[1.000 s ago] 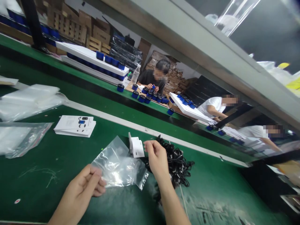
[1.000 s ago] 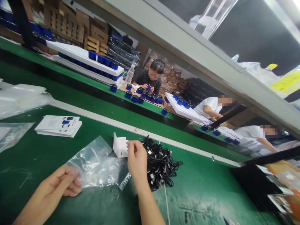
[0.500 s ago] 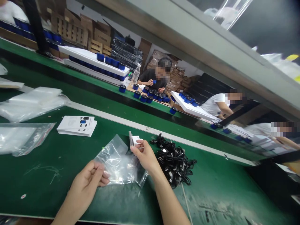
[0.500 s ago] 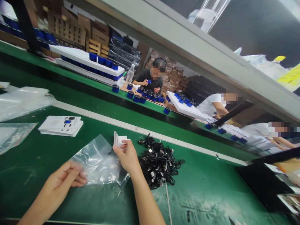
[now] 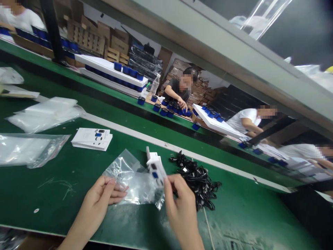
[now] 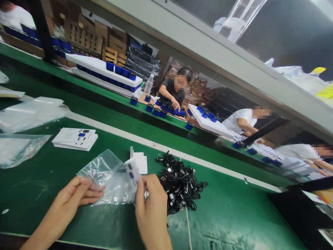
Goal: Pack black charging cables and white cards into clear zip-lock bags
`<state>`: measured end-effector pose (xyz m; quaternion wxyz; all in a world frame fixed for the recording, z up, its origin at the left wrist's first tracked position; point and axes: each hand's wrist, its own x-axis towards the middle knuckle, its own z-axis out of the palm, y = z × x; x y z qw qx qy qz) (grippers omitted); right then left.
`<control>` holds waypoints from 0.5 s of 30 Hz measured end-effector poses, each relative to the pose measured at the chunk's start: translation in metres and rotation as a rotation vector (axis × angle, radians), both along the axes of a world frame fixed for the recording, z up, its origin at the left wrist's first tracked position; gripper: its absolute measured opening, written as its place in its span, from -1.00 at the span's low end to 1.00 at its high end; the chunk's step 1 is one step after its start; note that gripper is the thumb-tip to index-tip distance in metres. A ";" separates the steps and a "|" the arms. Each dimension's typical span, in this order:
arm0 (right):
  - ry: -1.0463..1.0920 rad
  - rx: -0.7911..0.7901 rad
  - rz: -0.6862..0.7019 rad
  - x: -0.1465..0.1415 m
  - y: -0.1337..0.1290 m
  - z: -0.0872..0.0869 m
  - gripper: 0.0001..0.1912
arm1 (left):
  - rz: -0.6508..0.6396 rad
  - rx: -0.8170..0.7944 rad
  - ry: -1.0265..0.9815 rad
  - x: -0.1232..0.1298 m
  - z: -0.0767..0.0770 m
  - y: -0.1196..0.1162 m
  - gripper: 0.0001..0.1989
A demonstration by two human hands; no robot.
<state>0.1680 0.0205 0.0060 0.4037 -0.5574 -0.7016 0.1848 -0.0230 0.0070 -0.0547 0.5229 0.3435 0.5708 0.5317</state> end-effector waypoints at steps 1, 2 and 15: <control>-0.032 0.031 0.100 -0.004 -0.013 -0.002 -0.79 | 0.005 -0.001 0.003 0.000 0.001 0.000 -0.57; -0.053 0.091 0.156 -0.008 -0.024 -0.006 -0.79 | 0.014 0.004 0.014 0.001 0.001 0.001 -0.57; 0.594 -0.149 -0.009 -0.081 -0.067 -0.088 -0.53 | 0.277 0.190 0.403 0.008 0.015 0.004 -0.75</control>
